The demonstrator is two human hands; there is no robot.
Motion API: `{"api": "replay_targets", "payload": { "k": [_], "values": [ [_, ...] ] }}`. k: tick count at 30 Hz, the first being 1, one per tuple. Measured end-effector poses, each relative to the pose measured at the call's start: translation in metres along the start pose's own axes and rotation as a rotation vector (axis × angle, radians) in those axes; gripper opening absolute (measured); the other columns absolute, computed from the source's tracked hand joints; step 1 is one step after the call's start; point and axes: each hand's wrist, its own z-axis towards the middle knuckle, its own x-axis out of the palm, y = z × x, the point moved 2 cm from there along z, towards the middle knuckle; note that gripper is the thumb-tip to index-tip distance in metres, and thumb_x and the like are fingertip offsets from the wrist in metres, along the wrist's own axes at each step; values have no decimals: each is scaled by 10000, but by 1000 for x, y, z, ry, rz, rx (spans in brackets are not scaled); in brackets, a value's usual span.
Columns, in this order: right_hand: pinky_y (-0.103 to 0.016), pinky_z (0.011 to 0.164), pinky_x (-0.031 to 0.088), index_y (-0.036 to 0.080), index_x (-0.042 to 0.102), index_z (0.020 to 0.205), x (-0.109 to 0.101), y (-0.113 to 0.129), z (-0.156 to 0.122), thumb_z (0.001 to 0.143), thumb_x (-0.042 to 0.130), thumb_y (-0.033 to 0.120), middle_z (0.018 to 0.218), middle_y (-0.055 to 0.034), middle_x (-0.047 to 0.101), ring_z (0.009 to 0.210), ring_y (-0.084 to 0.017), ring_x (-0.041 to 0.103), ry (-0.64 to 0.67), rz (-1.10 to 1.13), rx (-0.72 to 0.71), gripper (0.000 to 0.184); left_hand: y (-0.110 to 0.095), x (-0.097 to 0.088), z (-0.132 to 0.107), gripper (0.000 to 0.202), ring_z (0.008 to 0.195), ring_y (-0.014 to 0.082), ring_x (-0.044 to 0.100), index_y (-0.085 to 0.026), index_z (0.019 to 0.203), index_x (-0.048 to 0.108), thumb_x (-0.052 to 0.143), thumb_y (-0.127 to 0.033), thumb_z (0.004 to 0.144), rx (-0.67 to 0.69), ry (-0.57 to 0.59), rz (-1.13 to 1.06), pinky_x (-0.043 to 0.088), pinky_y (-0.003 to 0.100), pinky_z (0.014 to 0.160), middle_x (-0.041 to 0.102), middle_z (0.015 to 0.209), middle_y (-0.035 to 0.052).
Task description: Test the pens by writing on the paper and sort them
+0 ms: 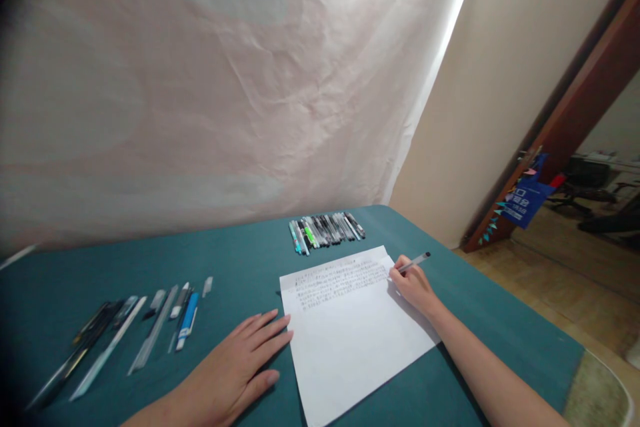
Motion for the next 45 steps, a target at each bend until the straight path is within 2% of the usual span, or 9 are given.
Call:
{"api": "replay_targets", "payload": {
  "k": [8,20,28,32,35,38,40,43,45],
  "values": [
    [-225,467,307,197,424,584,-1,0,0,714,422,284,471,55,421,458,-108,426,-12,-7,0,156,0,1,-1,461,1310,223,214,-360,1347,244,309,-437,898,-7,22,3,188,451,1058,240,1433,-39],
    [-219,459,317,197,416,578,0,-1,1,718,425,282,470,51,426,462,-108,433,-23,6,0,164,0,0,-1,453,1299,228,243,-367,1333,277,340,-433,890,-4,-9,-12,203,451,1055,273,1420,-37],
    [-214,420,341,191,467,595,-5,3,-3,760,441,343,450,40,484,409,-108,455,-49,112,89,226,-1,-2,-2,452,1292,223,261,-348,1332,293,357,-410,889,29,-35,-18,226,435,1047,295,1414,-18],
    [-220,432,357,188,491,645,-5,8,-7,797,442,404,481,32,496,432,-117,467,-65,89,-3,269,0,-8,-5,435,1273,225,299,-310,1310,352,361,-409,887,7,-44,29,258,421,1033,352,1390,10],
    [-228,468,395,183,532,751,-3,15,-9,800,457,436,596,-1,573,510,-136,519,-53,61,-113,268,9,-19,-10,392,1224,237,366,-250,1241,452,408,-379,873,-70,-119,106,289,411,1007,448,1319,57],
    [-229,504,432,193,552,855,4,28,-6,809,452,441,699,-18,621,580,-148,562,22,47,-193,272,24,-35,-15,308,1077,226,491,-224,1142,534,445,-320,863,-193,-192,173,375,371,911,554,1172,70],
    [-230,557,457,207,571,872,11,46,-5,811,457,437,750,-20,637,639,-155,587,109,33,-280,264,37,-46,-19,249,968,206,541,-228,1069,577,459,-289,858,-266,-205,212,403,335,844,601,1049,56],
    [-235,684,476,226,594,931,25,88,-7,816,466,416,905,-34,648,803,-178,610,290,45,-453,256,58,-59,-23,185,895,203,560,-230,969,622,503,-262,831,-429,-232,319,403,310,781,619,941,49],
    [-244,711,475,236,580,1010,35,124,-10,836,442,393,967,-47,639,847,-184,609,360,65,-552,272,72,-65,-25,167,883,227,563,-207,923,636,510,-252,822,-559,-274,392,394,329,762,621,907,74]
  ]
}}
